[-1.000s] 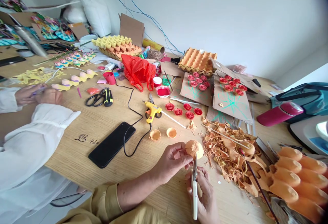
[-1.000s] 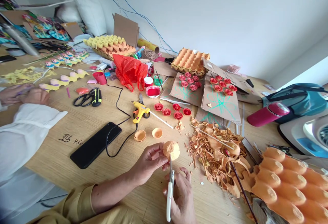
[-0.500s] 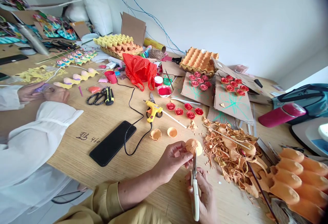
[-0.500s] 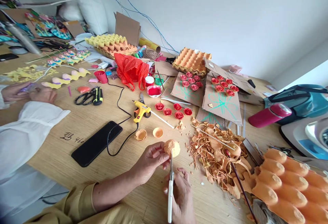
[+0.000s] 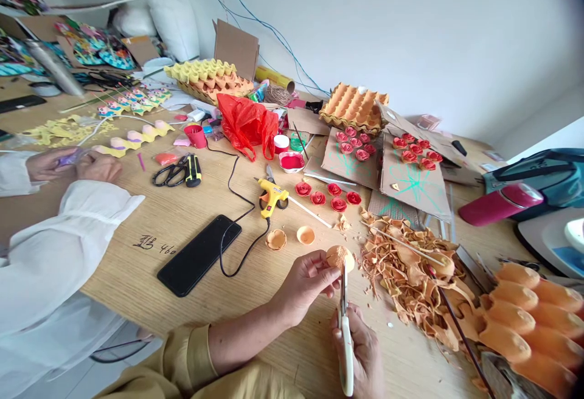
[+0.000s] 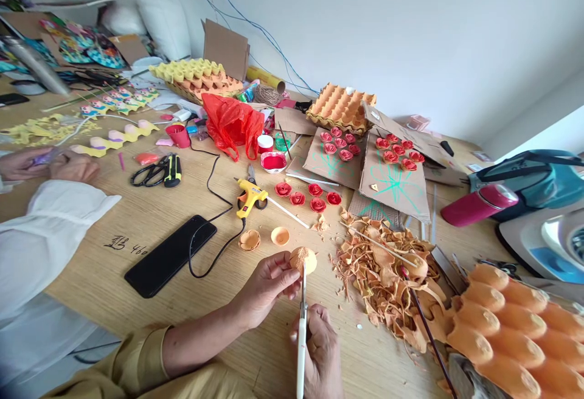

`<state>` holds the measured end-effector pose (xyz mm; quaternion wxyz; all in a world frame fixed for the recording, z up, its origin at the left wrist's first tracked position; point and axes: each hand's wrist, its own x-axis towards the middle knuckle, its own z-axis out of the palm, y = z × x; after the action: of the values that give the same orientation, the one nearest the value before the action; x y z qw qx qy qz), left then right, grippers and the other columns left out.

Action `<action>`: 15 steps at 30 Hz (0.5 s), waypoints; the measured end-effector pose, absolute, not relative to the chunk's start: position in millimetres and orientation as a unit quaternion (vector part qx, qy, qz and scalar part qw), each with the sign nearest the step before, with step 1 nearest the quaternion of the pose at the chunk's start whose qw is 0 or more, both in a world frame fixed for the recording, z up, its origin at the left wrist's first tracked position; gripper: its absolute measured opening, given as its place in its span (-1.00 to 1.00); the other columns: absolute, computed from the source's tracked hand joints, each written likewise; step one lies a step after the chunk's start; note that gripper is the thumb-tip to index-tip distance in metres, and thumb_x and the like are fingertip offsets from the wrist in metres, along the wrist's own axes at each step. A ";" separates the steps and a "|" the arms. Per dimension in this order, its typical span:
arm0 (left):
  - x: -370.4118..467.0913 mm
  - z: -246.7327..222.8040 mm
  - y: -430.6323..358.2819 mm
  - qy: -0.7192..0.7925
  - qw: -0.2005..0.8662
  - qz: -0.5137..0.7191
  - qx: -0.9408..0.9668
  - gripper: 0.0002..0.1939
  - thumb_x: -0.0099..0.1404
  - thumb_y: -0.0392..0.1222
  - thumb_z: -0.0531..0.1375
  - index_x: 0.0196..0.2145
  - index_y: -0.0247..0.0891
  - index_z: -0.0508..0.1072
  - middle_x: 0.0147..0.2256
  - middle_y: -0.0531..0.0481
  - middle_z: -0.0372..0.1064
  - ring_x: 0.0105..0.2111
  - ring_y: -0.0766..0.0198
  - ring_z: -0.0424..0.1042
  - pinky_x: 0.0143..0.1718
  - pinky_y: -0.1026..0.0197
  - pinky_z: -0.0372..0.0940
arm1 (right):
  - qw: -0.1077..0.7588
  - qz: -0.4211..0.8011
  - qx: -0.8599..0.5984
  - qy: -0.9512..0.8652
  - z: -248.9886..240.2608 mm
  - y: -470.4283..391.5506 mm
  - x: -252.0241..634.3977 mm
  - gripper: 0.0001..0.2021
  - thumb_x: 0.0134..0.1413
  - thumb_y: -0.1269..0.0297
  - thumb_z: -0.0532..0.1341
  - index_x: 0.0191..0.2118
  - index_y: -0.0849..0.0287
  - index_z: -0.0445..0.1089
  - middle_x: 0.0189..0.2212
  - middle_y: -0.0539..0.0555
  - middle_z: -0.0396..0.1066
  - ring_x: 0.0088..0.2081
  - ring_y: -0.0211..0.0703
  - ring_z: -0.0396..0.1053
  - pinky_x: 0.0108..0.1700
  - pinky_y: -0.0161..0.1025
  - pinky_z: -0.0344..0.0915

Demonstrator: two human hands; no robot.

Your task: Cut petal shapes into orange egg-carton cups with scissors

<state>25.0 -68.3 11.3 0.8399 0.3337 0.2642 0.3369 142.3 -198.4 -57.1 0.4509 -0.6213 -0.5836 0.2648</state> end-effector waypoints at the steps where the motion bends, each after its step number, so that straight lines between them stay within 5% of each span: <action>1: 25.0 11.2 -68.1 0.269 0.839 0.336 0.332 -0.63 0.05 -0.01 0.43 -0.36 -0.33 0.44 -0.45 0.06 0.36 -0.50 0.44 0.30 -0.51 0.37 0.17 | 0.448 0.267 -0.625 -0.581 -57.8 -198.9 142.1 -0.72 0.32 0.14 0.08 -0.42 0.12 0.28 -0.48 0.00 0.23 -0.40 -0.13 0.21 -0.37 -0.25 0.20; 15: 24.8 14.1 -69.3 0.302 0.842 0.320 0.313 -0.61 0.02 0.01 0.45 -0.41 -0.31 0.41 -0.48 0.07 0.34 -0.50 0.44 0.27 -0.50 0.37 0.17 | 0.493 0.311 -0.622 -0.523 -38.9 -191.6 129.2 -0.64 0.29 0.05 0.10 -0.49 0.13 0.26 -0.52 -0.01 0.25 -0.43 -0.16 0.19 -0.40 -0.26 0.16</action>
<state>24.8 -69.3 14.1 0.8418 0.3126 0.3016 0.3204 129.2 -191.6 -38.9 0.4928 -0.6216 -0.5233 0.3112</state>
